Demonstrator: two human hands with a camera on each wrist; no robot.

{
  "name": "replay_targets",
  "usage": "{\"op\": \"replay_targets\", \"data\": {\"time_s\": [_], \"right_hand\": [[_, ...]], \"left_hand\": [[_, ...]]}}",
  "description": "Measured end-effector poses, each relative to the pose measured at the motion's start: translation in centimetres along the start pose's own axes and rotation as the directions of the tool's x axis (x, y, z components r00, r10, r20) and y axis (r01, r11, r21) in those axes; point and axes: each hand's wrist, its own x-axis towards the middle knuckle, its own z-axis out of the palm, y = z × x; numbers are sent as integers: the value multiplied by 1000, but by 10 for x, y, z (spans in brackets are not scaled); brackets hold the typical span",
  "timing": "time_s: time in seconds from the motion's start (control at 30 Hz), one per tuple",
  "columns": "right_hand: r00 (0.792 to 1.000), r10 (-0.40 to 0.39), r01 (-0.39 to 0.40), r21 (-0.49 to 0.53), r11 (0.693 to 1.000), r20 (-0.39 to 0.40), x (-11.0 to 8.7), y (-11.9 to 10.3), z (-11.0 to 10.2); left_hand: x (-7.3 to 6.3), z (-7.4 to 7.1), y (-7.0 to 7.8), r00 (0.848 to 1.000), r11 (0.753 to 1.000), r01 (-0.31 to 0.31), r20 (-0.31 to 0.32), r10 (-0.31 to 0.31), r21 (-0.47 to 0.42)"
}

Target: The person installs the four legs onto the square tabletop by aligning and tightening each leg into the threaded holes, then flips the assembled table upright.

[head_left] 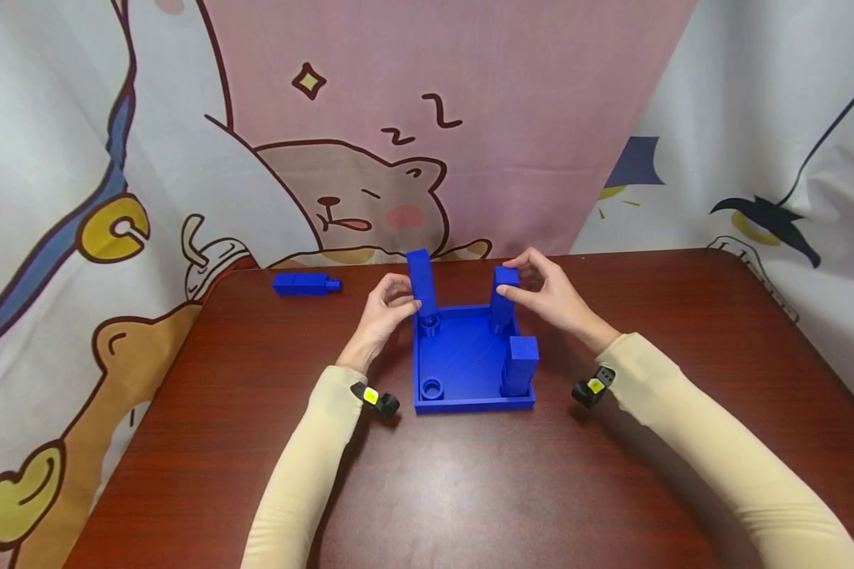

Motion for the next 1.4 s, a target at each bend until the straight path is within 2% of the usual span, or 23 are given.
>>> {"op": "replay_targets", "data": {"time_s": [0.13, 0.2, 0.33, 0.43, 0.57, 0.63, 0.77, 0.87, 1.07, 1.2, 1.3, 1.4], "right_hand": [[1000, 7, -7, -16, 1000, 9, -4, -24, -1], [1000, 11, -11, -24, 1000, 12, -6, -34, -2], [1000, 13, -13, -26, 1000, 13, -6, -35, -2], [1000, 16, -16, -26, 1000, 11, -6, -35, -3], [1000, 13, -13, -24, 1000, 9, -5, -31, -2], [1000, 10, -10, -17, 1000, 7, -4, -21, -1], [1000, 7, -7, -9, 1000, 5, -1, -1, 1], [1000, 8, -8, -5, 1000, -1, 0, 8, 1], [1000, 6, -6, -3, 1000, -5, 0, 10, 1], [1000, 10, -10, -4, 1000, -5, 0, 10, 1], [1000, 14, -14, -1, 1000, -7, 0, 9, 2], [1000, 24, -24, -1, 1000, -6, 0, 7, 3]], "left_hand": [[-3, -2, 0, 999, 998, -12, 38, 10, 58], [-4, -4, 1, 998, 994, -37, 59, 31, 106], [-11, -2, 13, 991, 968, -87, 122, 59, 234], [-12, -2, 13, 985, 952, -112, 162, 68, 286], [-8, -6, 4, 983, 944, -121, 169, 71, 309], [-9, -7, 3, 985, 940, -112, 159, 63, 322], [-11, -7, 6, 985, 937, -117, 159, 67, 329], [-12, -6, 14, 982, 934, -155, 155, 110, 322], [-11, 4, 36, 974, 920, -228, 67, 218, 320], [-14, 17, 48, 974, 886, -202, -9, 227, 418], [-15, 25, 51, 972, 857, -173, -57, 228, 485], [-15, 30, 51, 964, 835, -159, -99, 247, 527]]}}
